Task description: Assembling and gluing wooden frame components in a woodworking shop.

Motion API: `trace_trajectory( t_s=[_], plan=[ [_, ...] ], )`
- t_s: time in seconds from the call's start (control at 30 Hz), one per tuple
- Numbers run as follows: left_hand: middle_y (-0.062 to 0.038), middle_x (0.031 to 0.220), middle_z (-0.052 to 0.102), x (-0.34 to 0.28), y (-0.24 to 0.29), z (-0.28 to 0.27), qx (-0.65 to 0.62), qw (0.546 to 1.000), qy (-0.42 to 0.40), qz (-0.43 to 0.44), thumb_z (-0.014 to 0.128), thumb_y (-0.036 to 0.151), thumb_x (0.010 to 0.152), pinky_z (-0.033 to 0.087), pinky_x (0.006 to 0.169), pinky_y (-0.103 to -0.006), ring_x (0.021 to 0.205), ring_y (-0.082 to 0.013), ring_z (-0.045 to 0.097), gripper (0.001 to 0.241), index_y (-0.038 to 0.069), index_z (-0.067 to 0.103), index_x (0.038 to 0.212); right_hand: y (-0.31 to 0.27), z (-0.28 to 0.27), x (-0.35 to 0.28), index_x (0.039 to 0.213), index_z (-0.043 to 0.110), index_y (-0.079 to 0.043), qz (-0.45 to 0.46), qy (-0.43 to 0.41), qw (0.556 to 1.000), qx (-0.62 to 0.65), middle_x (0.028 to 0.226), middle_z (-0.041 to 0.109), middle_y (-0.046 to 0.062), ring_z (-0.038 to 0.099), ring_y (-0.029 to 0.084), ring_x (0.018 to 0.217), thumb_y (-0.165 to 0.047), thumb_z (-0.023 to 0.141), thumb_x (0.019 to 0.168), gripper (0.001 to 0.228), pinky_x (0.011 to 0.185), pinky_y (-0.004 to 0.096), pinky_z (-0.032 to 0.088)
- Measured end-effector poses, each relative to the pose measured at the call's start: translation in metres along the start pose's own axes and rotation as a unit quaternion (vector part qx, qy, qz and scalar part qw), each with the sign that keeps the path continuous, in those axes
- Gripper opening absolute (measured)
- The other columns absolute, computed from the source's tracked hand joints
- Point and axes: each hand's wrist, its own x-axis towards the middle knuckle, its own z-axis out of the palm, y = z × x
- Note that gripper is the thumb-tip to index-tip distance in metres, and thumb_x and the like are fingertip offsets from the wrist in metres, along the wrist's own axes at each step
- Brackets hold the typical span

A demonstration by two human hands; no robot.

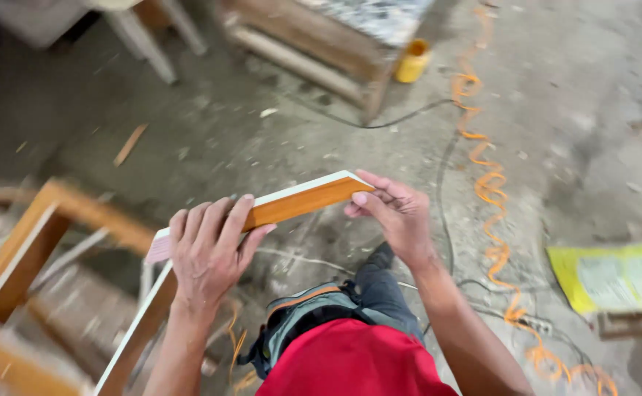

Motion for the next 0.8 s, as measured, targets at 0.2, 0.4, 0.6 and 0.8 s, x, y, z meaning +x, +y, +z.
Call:
trace_trajectory(
  t_s=[0.2,0.4,0.6,0.8],
  plan=[
    [-0.005,0.106,0.065,0.146,0.107,0.123,-0.064,0.989,-0.016,0.135,0.07,0.051,0.095,0.046,0.091,-0.0435,0.096,-0.0247,0.061,0.048,0.011,0.07,0.122,-0.02,-0.173,0.021,0.128,0.071,0.004,-0.006,0.21,0.974,-0.08,0.093,0.076,0.011,0.074,0.016,0.08,-0.002,0.071,0.093,0.035,0.078,0.03,0.063],
    [-0.004,0.109,0.061,0.269,0.232,0.221,-0.119,0.964,-0.034,0.234,0.064,0.052,0.097,0.044,0.096,-0.0427,0.105,-0.023,0.057,0.051,0.011,0.064,0.128,-0.038,-0.335,0.034,0.124,0.07,0.007,-0.063,0.322,0.944,-0.025,0.102,0.073,0.012,0.071,0.017,0.084,0.0,0.07,0.099,0.026,0.08,0.032,0.063],
    [-0.005,0.107,0.06,0.367,0.311,0.304,-0.132,0.94,-0.043,0.313,0.065,0.05,0.095,0.043,0.097,-0.0432,0.106,-0.0238,0.055,0.053,0.009,0.063,0.129,-0.028,-0.443,0.073,0.124,0.069,0.007,-0.099,0.385,0.915,0.072,0.104,0.073,0.015,0.072,0.019,0.085,0.005,0.069,0.101,0.023,0.08,0.035,0.063],
    [-0.005,0.111,0.061,0.472,0.358,0.417,-0.157,0.911,-0.045,0.379,0.064,0.047,0.098,0.042,0.1,-0.0439,0.109,-0.0235,0.055,0.051,0.009,0.063,0.132,-0.025,-0.535,0.155,0.123,0.069,0.006,-0.09,0.458,0.882,0.06,0.102,0.072,0.013,0.07,0.019,0.083,0.002,0.07,0.101,0.023,0.079,0.035,0.062]
  ],
)
